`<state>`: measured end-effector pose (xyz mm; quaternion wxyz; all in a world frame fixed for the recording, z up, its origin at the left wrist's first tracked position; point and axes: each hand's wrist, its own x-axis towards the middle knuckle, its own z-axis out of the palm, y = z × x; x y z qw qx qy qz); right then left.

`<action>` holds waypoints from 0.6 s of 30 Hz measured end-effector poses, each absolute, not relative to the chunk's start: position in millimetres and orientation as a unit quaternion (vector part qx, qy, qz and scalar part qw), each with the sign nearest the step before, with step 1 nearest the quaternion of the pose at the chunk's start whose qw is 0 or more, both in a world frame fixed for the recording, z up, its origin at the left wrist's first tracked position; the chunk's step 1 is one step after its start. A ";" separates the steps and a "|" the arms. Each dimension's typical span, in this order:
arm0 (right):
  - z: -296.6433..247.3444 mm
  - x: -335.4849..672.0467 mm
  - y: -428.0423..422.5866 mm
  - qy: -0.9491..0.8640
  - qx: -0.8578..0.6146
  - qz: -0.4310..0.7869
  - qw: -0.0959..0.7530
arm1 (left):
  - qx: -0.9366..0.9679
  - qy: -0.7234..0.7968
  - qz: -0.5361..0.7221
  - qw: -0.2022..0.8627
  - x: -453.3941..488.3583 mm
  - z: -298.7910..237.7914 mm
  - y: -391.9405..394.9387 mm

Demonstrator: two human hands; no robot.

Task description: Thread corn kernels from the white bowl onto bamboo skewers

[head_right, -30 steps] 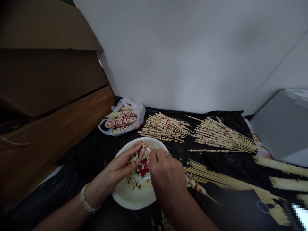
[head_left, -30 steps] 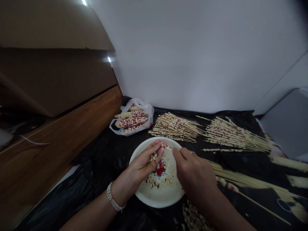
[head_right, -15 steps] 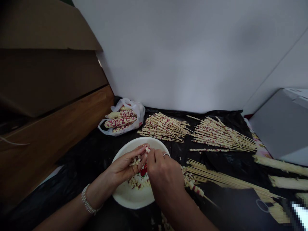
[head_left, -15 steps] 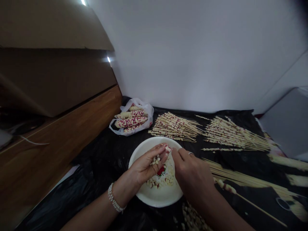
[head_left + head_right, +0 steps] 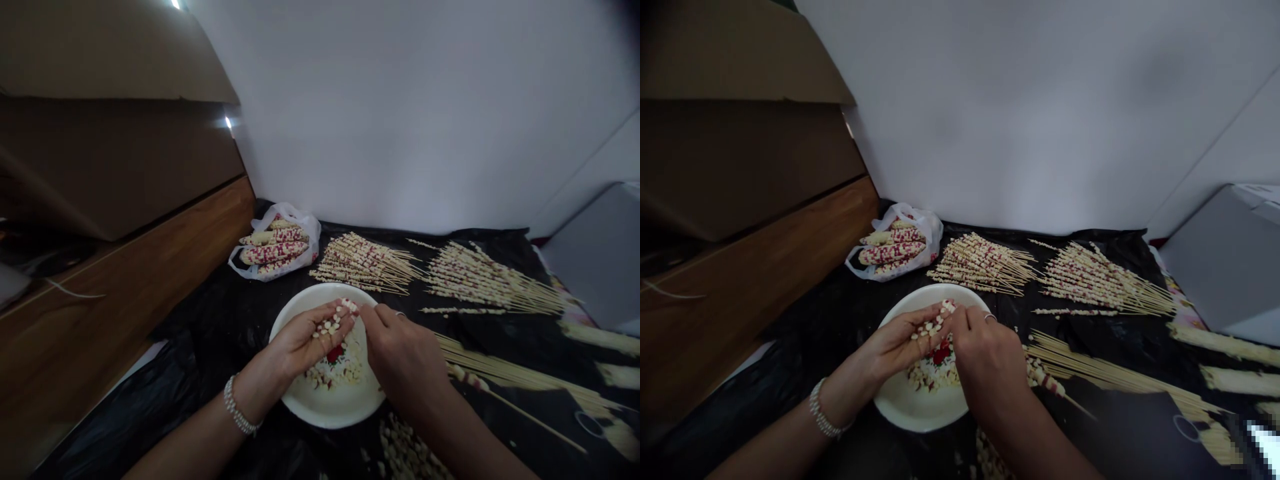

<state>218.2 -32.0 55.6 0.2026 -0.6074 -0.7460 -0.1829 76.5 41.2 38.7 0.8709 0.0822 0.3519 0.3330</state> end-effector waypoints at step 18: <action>55.8 218.6 -32.5 -0.749 -0.605 -0.194 0.188 | 0.125 0.391 0.413 0.813 73.7 39.3 39.3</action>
